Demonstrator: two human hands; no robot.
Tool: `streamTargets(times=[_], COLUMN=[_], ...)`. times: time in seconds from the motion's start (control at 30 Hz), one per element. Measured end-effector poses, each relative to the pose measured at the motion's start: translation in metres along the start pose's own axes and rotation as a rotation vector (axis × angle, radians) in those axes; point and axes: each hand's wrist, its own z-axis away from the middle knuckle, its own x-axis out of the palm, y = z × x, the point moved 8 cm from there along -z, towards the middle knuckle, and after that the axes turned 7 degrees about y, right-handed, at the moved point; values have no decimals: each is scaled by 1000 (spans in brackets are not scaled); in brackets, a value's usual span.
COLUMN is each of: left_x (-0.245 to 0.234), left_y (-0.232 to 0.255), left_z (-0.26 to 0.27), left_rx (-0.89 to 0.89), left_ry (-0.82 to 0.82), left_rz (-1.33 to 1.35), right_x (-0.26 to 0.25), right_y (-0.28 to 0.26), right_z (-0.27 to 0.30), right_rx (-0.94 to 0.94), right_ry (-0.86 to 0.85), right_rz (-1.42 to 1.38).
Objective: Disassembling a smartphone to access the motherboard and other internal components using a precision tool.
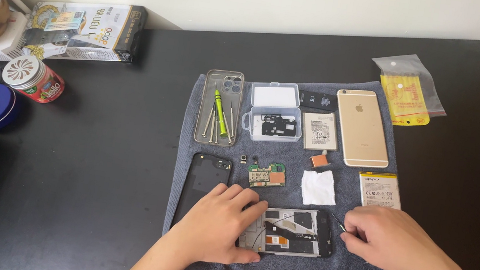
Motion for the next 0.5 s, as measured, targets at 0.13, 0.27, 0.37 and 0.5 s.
streamTargets(times=[0.13, 0.27, 0.37, 0.5], left_x=[0, 0, 1, 1], left_y=[0, 0, 0, 0], left_z=[0, 0, 0, 1], left_rx=[1, 0, 0, 0], left_ry=[0, -2, 0, 0], left_rz=[1, 1, 1, 2], right_x=[-5, -8, -12, -25], right_y=[-4, 1, 6, 8], right_z=[4, 5, 9, 14], right_rx=[5, 15, -25, 6], right_ry=[-20, 35, 129, 238], right_rz=[4, -110, -287, -578])
